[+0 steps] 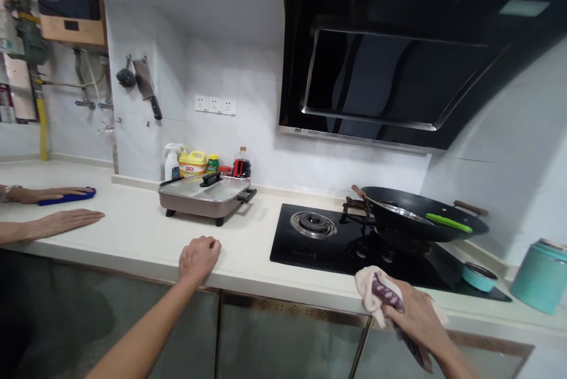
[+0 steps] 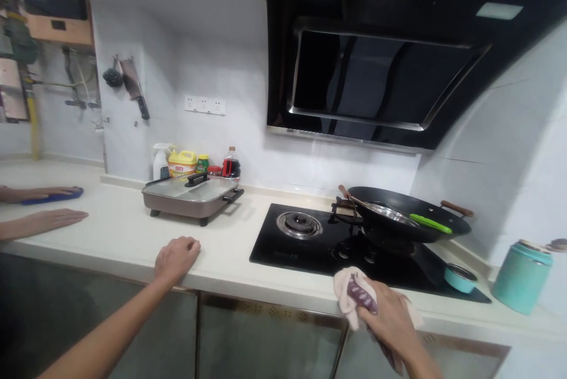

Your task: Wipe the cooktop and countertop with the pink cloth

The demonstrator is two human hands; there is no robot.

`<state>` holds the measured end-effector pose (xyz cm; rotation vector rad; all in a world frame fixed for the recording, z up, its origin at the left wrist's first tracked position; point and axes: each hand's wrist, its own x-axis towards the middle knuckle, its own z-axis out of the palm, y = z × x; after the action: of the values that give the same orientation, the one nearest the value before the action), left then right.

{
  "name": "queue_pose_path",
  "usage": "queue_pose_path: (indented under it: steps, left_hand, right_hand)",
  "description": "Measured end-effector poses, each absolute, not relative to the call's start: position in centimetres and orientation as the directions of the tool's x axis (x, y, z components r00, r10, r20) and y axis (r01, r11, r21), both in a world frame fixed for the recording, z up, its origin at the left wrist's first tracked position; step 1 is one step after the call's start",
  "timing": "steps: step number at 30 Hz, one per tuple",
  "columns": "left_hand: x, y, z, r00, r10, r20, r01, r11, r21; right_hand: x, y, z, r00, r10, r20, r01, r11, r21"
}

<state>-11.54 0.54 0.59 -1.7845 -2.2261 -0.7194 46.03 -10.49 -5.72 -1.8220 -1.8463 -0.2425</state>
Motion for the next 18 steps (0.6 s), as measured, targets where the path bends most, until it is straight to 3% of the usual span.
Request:
queue_pose_path:
  steps: [4, 7, 13, 18]
  left_hand:
    - [-11.8, 1.2, 0.8, -0.177, 0.896, 0.407, 0.977, 0.111, 0.181]
    - [-11.3, 1.8, 1.3, -0.192, 0.921, 0.338, 0.966, 0.117, 0.229]
    - [-7.6, 1.9, 1.2, -0.18, 0.937, 0.299, 0.951, 0.088, 0.297]
    - [-6.4, 1.3, 0.2, -0.224, 0.92, 0.32, 0.939, 0.117, 0.323]
  right_hand:
    - [40.9, -10.7, -4.4, -0.02, 0.87, 0.494, 0.985, 0.103, -0.141]
    - [35.6, -10.1, -3.8, -0.108, 0.851, 0.515, 0.977, 0.187, -0.105]
    - [23.9, -8.1, -3.6, -0.259, 0.79, 0.556, 0.921, 0.376, -0.104]
    - [20.8, -7.0, -4.1, -0.281, 0.778, 0.562, 0.886, 0.435, -0.159]
